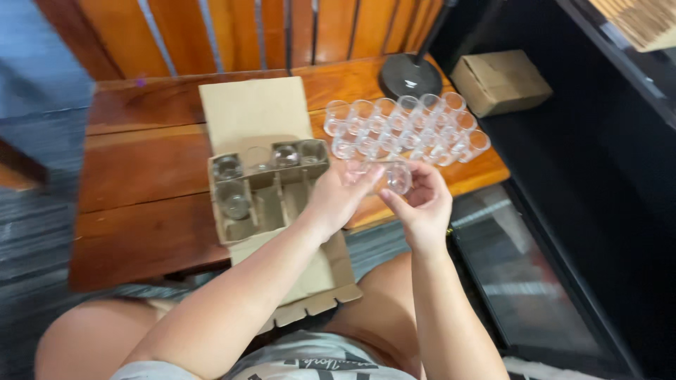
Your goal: The person unpacks clear drinking glasses from cardboard boxes and arranges them on a wooden bench. They remove glasses one by one from the box compartments and place them in rows on the bench surface.
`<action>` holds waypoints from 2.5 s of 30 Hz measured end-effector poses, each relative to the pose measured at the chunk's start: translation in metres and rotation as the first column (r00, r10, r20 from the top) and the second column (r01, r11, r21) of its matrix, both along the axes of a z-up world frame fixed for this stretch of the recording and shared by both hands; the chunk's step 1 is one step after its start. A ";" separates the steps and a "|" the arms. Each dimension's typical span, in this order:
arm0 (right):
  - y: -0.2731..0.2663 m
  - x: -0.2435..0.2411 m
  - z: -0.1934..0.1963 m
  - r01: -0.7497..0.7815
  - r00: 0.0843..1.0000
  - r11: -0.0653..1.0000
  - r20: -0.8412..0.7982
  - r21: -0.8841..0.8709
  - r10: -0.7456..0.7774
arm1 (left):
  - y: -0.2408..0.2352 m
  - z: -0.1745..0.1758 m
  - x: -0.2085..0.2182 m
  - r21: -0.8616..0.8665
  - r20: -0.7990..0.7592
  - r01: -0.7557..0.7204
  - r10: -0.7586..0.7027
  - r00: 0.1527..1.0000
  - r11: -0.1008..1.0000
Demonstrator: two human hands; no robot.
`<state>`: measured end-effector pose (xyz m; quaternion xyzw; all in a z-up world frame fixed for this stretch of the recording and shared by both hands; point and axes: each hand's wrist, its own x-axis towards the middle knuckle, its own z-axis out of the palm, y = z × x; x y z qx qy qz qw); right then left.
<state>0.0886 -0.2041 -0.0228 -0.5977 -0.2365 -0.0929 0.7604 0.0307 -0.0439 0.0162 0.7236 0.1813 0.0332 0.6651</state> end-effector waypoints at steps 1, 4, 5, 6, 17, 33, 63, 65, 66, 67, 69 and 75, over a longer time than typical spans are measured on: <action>-0.010 0.005 -0.001 0.014 1.000 1.000 0.001 -0.001 -0.014 | -0.011 0.005 0.005 -0.001 0.001 0.014 -0.014 1.000 1.000; -0.040 0.018 -0.008 0.071 0.997 0.994 0.021 0.082 -0.073 | -0.046 0.017 0.022 -0.380 -0.066 0.136 -0.174 0.983 0.915; -0.050 0.023 -0.013 0.105 0.994 0.989 0.020 0.102 -0.108 | -0.057 0.020 0.028 -0.405 -0.085 0.195 -0.250 0.965 0.893; -0.058 0.028 -0.018 0.139 0.990 0.983 0.019 0.123 -0.142 | -0.067 0.022 0.035 -0.430 -0.101 0.253 -0.325 0.940 0.867; -0.117 0.067 -0.056 0.415 0.908 0.910 -0.065 -0.006 -0.414 | -0.162 -0.033 0.117 0.085 -0.039 0.146 -0.144 0.989 0.986; -0.159 0.158 -0.112 0.521 0.809 0.821 -0.174 -0.233 -0.562 | -0.199 -0.094 0.193 0.297 0.104 0.233 -0.274 0.956 0.926; -0.175 0.165 -0.113 0.487 0.824 0.850 -0.215 -0.203 -0.524 | -0.205 -0.099 0.194 0.063 0.021 0.359 -0.361 0.932 0.931; -0.182 0.162 -0.130 0.564 0.786 0.808 -0.187 -0.171 -0.589 | -0.203 -0.119 0.191 0.115 -0.020 0.390 -0.391 0.920 0.913; -0.185 0.160 -0.138 0.638 0.740 0.758 -0.163 -0.136 -0.653 | -0.201 -0.129 0.188 0.165 -0.064 0.425 -0.420 0.905 0.890; -0.186 0.154 -0.140 0.636 0.742 0.760 -0.162 -0.137 -0.650 | -0.191 -0.108 0.166 0.165 -0.063 0.421 -0.417 0.907 0.892; -0.188 0.143 -0.142 0.742 0.650 0.665 -0.153 -0.083 -0.745 | -0.170 -0.067 0.120 0.213 -0.089 0.600 -0.596 0.798 0.771; -0.119 0.096 -0.108 0.632 0.756 0.775 -0.204 -0.020 -0.622 | -0.119 -0.058 0.048 0.043 0.074 0.662 -0.663 0.745 0.748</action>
